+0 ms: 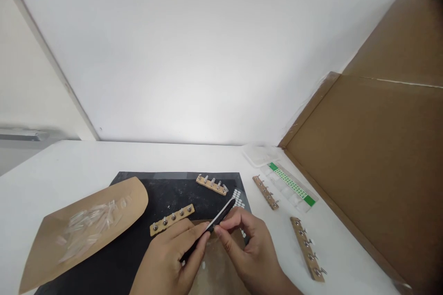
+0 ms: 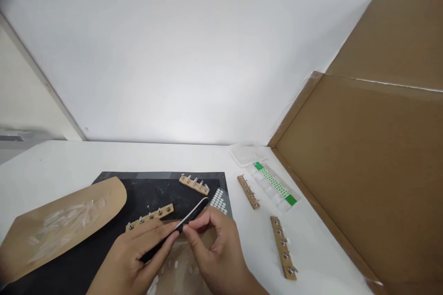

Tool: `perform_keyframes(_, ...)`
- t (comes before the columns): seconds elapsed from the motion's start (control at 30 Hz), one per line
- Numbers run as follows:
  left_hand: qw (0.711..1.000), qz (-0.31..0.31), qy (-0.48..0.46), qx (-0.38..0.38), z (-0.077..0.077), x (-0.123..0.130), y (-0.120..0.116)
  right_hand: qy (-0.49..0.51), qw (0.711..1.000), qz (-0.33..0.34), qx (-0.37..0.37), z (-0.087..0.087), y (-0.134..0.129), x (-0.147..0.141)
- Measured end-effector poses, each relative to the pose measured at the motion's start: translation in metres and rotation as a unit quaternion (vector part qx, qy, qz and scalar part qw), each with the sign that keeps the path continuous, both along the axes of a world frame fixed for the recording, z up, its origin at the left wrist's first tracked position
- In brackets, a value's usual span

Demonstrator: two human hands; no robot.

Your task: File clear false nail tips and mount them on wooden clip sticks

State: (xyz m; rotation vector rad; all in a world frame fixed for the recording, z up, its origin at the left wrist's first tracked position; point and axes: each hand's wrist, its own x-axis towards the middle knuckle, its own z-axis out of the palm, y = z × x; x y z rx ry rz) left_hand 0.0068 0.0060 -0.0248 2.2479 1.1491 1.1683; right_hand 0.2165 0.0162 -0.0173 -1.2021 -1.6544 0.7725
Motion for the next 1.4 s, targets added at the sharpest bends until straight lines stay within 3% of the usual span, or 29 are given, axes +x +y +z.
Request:
perform_keyframes(0.17,1.000,0.009,0.009,-0.008,-0.001,0.000,0.000,-0.006,0.999,-0.052,0.010,0.002,0.000,0.001)
perform_keyframes(0.33,1.000,0.013,0.010,0.007,0.000,0.000,0.000,0.021,0.999,-0.038,0.032,0.005,0.003,0.006)
perform_keyframes(0.53,0.999,0.003,0.042,-0.026,0.001,0.000,0.000,0.102,0.989,-0.043,0.099,0.006,0.005,0.016)
perform_keyframes(0.87,0.992,-0.005,0.115,-0.045,-0.012,0.005,-0.004,0.067,0.989,-0.071,0.107,-0.003,0.005,0.018)
perform_keyframes(1.03,0.985,-0.011,0.165,-0.042,-0.016,0.005,-0.004,0.055,0.991,-0.044,0.112,-0.003,0.007,0.018)
perform_keyframes(1.4,0.994,-0.025,0.102,-0.021,-0.010,0.007,-0.004,0.021,0.993,-0.010,0.113,0.006,0.008,0.016)
